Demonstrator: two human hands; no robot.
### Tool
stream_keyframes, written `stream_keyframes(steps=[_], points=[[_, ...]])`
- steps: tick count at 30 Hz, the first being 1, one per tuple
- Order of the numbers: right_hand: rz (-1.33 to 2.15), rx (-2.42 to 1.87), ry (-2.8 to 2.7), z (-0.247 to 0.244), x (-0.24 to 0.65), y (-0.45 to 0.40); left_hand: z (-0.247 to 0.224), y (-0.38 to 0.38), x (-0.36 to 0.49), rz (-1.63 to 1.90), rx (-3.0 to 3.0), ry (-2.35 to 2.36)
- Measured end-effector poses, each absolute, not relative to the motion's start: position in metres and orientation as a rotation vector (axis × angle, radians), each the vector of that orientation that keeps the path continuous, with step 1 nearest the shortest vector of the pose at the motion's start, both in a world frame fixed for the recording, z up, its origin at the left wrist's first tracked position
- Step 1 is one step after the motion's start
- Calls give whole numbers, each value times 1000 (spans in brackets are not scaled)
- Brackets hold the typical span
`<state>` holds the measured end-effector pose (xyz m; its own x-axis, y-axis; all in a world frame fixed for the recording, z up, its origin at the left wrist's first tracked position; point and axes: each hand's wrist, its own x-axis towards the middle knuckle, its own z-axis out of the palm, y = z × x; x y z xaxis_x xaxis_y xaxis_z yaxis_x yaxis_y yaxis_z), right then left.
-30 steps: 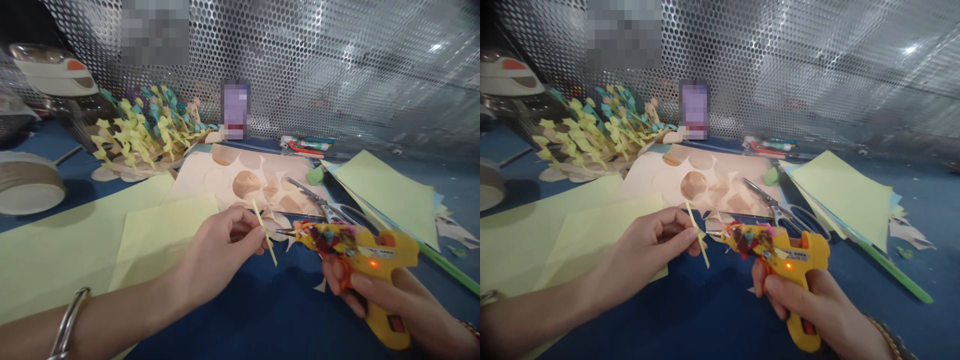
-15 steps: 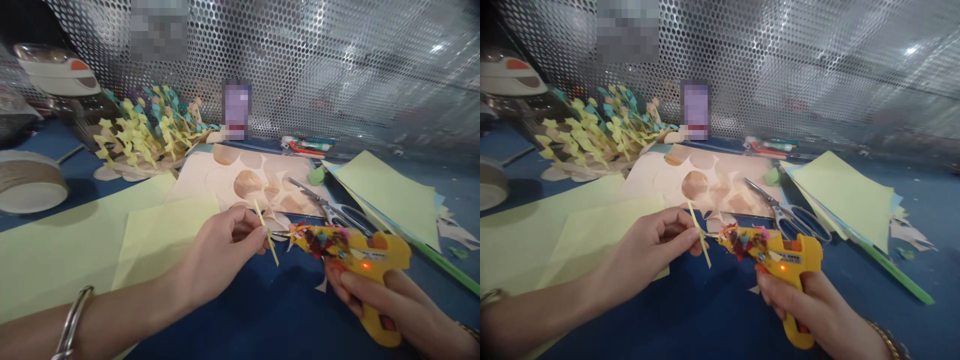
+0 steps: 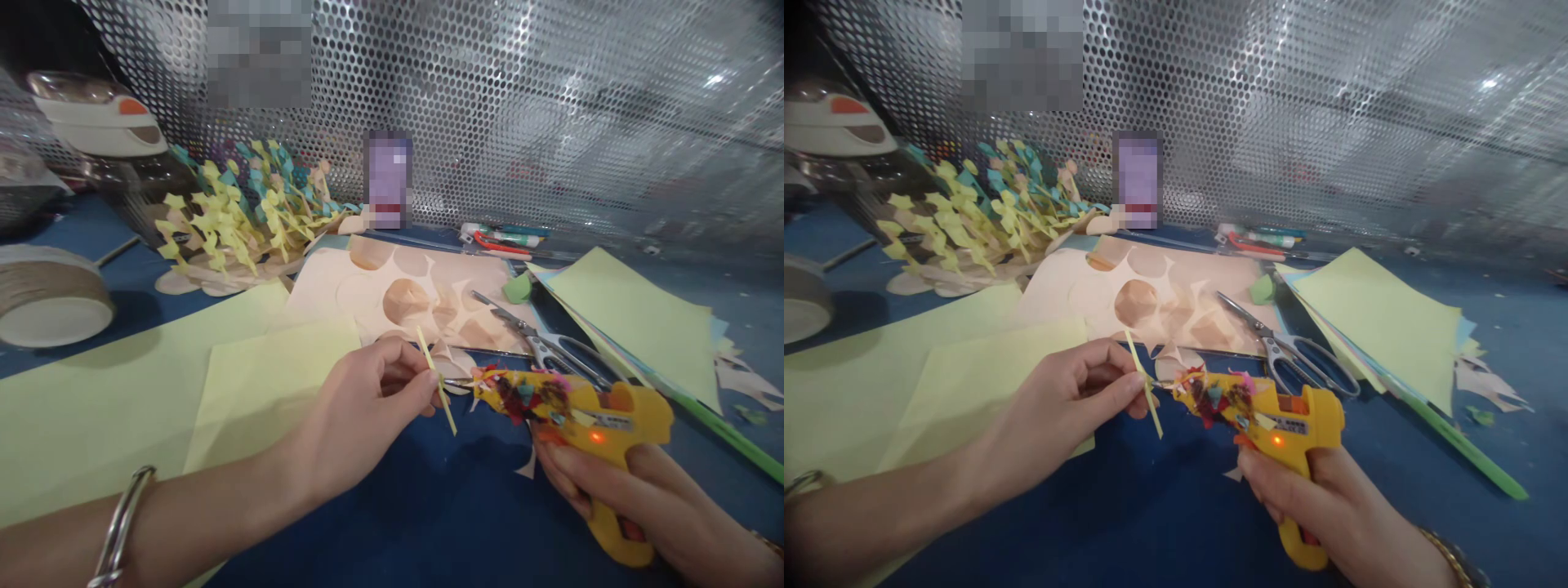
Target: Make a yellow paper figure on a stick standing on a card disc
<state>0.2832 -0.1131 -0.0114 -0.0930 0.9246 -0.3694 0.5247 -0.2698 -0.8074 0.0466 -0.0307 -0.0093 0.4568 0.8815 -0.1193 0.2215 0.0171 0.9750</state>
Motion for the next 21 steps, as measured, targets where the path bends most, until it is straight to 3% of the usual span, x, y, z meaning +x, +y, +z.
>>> stream_keyframes(steps=[21], points=[[1263, -1936, -1380, -11, 276, -119, -7, -31, 47, 672, 1484, 1018]])
